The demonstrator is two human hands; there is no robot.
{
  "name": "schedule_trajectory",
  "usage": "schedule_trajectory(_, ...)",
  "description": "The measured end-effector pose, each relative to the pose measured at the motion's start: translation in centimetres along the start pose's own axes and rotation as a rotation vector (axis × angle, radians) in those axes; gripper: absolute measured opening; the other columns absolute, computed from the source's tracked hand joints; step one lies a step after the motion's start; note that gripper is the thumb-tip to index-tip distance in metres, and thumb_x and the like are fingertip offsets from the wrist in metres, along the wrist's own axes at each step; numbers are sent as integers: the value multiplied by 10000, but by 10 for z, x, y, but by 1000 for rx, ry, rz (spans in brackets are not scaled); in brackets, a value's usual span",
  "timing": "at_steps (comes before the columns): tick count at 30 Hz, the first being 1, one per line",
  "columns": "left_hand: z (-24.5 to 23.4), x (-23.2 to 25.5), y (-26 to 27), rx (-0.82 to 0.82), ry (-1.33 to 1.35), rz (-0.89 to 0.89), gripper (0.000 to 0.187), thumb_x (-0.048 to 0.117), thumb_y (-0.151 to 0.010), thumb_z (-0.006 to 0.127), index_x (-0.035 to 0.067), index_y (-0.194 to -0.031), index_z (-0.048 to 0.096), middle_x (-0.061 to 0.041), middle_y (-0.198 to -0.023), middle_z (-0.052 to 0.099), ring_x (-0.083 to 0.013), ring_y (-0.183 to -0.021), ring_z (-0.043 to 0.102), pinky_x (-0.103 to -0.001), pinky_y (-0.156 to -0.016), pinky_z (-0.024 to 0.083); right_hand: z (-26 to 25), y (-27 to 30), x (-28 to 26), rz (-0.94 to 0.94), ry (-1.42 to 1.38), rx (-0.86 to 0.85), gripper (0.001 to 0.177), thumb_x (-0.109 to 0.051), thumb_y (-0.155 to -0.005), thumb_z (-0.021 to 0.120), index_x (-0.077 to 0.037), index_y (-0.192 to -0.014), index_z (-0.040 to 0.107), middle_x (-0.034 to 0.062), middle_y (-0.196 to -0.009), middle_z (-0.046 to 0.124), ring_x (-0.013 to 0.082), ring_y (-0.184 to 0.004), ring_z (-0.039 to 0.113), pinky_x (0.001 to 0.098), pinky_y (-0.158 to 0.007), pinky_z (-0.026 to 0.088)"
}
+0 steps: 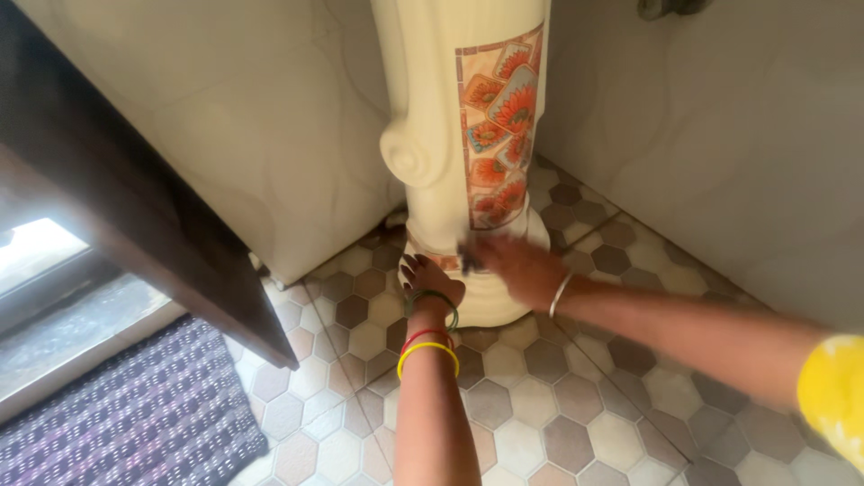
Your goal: The person scrubs the pedestal and basin of a bathroom sink using a dark cloth. They clean the exterior of the pedestal from bottom to top, then scrub the basin's interior and rim, and finally wipe the faucet area.
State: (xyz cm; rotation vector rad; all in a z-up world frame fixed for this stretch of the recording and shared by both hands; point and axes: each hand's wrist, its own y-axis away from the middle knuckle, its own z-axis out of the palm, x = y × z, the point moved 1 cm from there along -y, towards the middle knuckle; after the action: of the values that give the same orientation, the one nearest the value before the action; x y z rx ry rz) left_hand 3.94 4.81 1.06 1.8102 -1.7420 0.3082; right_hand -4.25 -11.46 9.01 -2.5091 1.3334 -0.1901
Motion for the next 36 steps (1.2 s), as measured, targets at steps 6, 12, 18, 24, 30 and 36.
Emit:
schedule_trajectory(6,7,-28,-17,162,39,-9,1079,227,-777,705,-33,-1605,64,-229,-1687,54,-396,-1574,55,-516,-1244,195,-98,-50,2,-218,471,433,454,-197,-954,597,-71,-1388,627,141,-1399,584,314,-1243,560,463,-1062,475)
schedule_trajectory(12,8,-11,0,32,-166,59,1038,222,-789,662,38,-1628,80,-148,-1724,32,-357,-1589,59,-533,-1243,226,-49,-54,19,-308,641,370,400,-267,-879,619,-137,-1249,696,87,-1377,587,296,-1241,546,474,-980,477)
schedule_trajectory(18,30,-1,-2,18,-157,168,1044,183,-771,664,52,-1624,76,-164,-1722,-78,-363,-1589,-19,-524,-1250,174,29,-34,31,-416,583,214,427,-307,-880,622,-89,-1238,701,103,-1372,588,296,-1237,539,450,-987,452)
schedule_trajectory(24,35,-8,7,37,-140,123,1050,168,-758,677,78,-1619,83,-197,-1719,-111,-370,-1595,-42,-506,-1268,154,73,-17,32,-363,538,196,455,-213,-880,585,-70,-1305,668,93,-1420,581,255,-1280,537,402,-1059,432)
schedule_trajectory(30,14,-15,17,-7,-179,48,1118,187,-768,696,2,-1609,-18,-162,-1712,-95,-375,-1588,-52,-523,-1254,154,66,-5,40,-463,535,64,480,-224,-855,561,-63,-1301,641,89,-1411,582,279,-1231,556,435,-1003,452)
schedule_trajectory(36,-20,18,23,280,-77,212,1133,120,-708,675,-3,-1607,-3,-181,-1711,-12,-392,-1565,22,-548,-1254,152,6,-8,58,-419,622,149,518,-254,-829,600,-162,-1339,607,71,-1396,588,261,-1217,574,458,-987,479)
